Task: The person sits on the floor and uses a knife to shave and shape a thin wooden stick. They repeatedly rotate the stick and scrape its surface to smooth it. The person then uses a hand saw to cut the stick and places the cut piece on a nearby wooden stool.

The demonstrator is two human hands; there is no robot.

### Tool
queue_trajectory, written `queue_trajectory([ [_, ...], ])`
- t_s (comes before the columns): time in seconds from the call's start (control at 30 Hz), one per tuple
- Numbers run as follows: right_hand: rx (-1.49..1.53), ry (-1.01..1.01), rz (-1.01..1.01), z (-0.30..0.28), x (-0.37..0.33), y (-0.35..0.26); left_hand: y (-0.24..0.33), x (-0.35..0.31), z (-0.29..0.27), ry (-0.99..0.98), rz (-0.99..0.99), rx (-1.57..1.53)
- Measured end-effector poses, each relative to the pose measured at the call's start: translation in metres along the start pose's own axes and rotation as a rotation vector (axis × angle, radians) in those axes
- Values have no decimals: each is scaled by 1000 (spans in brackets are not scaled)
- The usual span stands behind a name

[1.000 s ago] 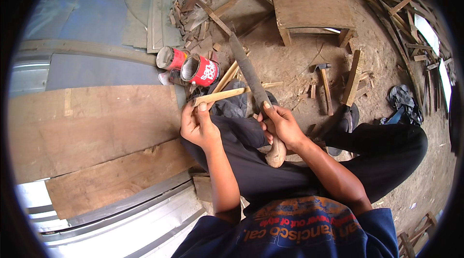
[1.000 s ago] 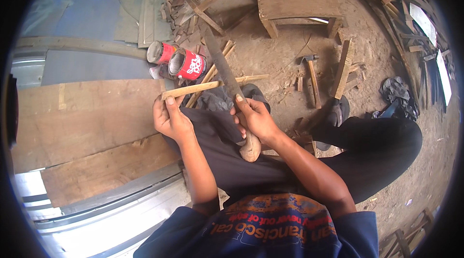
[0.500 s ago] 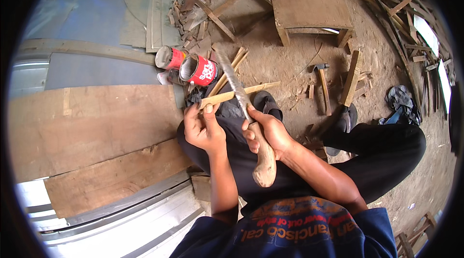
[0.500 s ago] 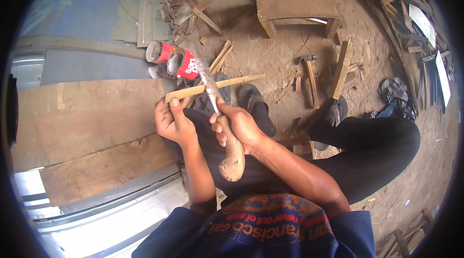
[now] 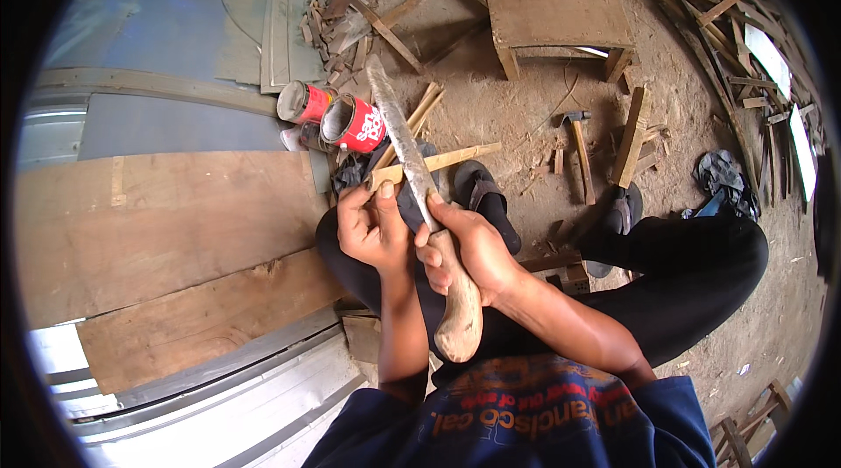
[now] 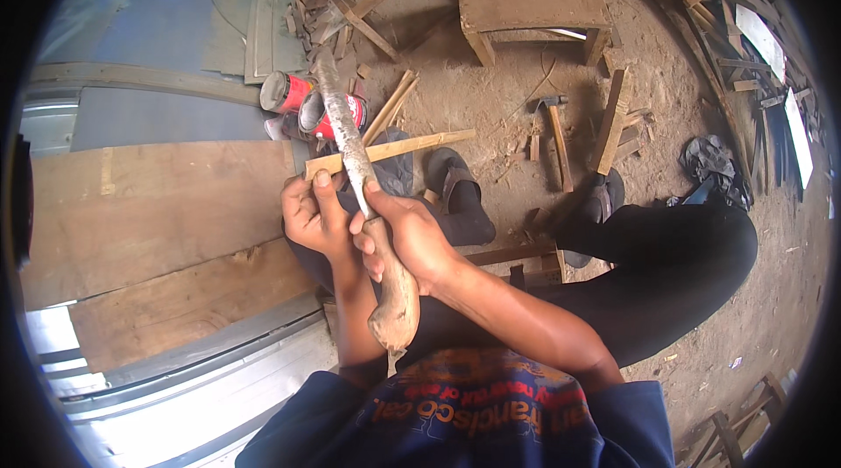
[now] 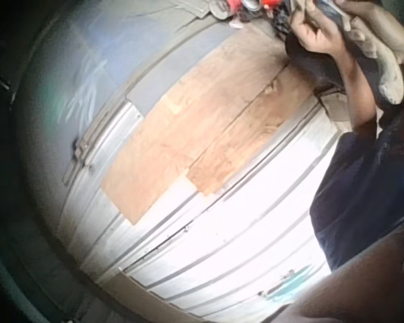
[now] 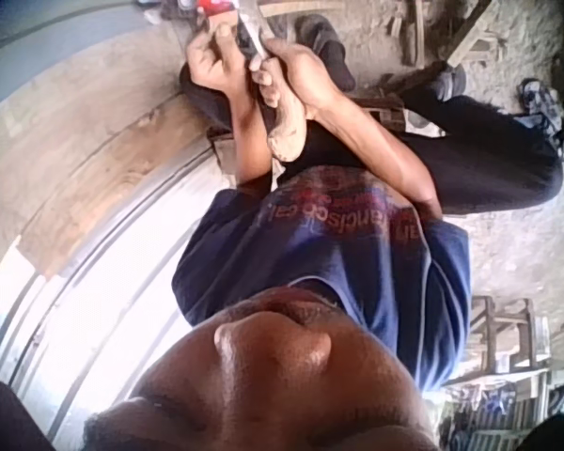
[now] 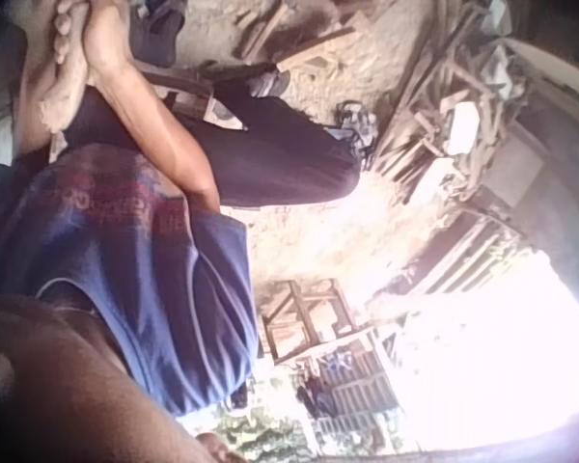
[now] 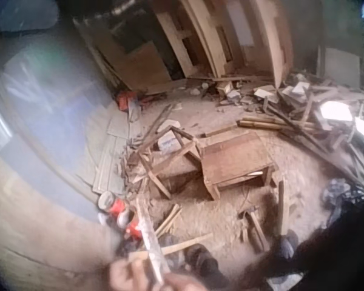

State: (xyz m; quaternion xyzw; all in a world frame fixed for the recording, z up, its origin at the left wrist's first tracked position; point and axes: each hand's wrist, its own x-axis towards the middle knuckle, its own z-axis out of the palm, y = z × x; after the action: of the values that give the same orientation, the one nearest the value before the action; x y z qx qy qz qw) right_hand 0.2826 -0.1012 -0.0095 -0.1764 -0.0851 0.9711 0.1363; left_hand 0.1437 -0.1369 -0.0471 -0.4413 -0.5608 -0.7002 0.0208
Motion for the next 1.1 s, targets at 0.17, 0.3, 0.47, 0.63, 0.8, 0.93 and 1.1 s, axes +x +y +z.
queue_trajectory([
  [0.17,184,147,29,-34,7,-2,11,1,10,-99,36,54],
  [0.3,18,38,34,-9,-6,-7,11,-1,7,-71,23,54],
  [0.47,151,129,57,-33,0,-7,12,-2,9,-113,40,86],
  [0.63,7,12,56,11,-21,-9,8,-9,-1,-57,-23,74],
  [0.8,83,6,74,-2,-23,-12,8,-7,9,-74,26,59],
  [0.93,50,-22,64,12,-33,-16,9,-6,9,-85,67,98],
  [1.1,70,-18,86,15,-39,-20,12,-7,13,-87,82,132],
])
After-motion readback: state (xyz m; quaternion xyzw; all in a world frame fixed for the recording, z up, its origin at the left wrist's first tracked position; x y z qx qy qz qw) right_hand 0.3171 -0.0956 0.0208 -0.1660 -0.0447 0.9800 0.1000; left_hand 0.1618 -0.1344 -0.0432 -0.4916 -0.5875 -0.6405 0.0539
